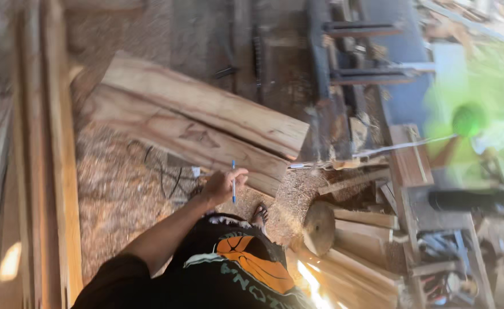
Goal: The person measures and marks wooden planks using a tape measure, ruler, and pen. They place the planks on a workbench, align the measuring tools, and draw straight lines along the edges to prepare for cutting.
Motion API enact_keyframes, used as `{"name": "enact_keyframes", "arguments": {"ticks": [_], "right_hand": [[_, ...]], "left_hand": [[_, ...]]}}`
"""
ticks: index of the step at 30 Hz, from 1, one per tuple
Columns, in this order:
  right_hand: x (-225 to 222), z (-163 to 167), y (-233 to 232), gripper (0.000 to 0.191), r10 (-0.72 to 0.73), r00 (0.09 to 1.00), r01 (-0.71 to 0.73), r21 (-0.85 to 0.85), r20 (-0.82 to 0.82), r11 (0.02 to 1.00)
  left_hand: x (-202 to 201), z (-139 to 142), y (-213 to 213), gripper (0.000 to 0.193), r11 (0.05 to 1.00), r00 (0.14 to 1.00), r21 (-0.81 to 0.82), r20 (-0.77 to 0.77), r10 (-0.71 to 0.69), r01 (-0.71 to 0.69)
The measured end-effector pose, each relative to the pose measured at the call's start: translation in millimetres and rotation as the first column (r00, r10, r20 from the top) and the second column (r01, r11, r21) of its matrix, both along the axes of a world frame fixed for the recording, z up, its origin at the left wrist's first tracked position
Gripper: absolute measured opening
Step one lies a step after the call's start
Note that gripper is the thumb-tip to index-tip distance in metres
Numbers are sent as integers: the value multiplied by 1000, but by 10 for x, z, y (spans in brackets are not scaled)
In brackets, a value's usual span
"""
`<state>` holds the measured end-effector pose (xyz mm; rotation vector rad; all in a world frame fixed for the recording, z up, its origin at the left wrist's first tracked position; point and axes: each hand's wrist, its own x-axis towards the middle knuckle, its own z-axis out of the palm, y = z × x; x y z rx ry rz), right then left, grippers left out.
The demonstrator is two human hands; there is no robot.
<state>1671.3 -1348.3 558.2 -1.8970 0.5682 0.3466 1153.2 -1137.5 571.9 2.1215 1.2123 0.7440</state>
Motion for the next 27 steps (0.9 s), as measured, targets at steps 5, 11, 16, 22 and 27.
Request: {"name": "enact_keyframes", "arguments": {"ticks": [5,11,16,22,27], "right_hand": [[243,71,-91,27,38,999,-36,-54,39,998],[338,-61,307,26,120,983,-104,-116,142,988],[248,197,115,25,239,904,-172,-210,354,963],[-496,-513,-72,25,609,679,-540,-284,410,792],[-2107,-1276,348,27,535,833,-285,718,-141,635]], "left_hand": [[-631,-484,-476,32,847,861,-174,-186,473,-502],[-1473,-800,-1240,33,464,460,-63,-300,836,-884],[-1656,-1003,-1655,51,83,197,-271,-427,882,-959],[-1670,-1273,-1413,43,274,373,-329,-291,881,-904],[-1966,-1397,-959,41,482,517,-228,-129,846,-846]]}}
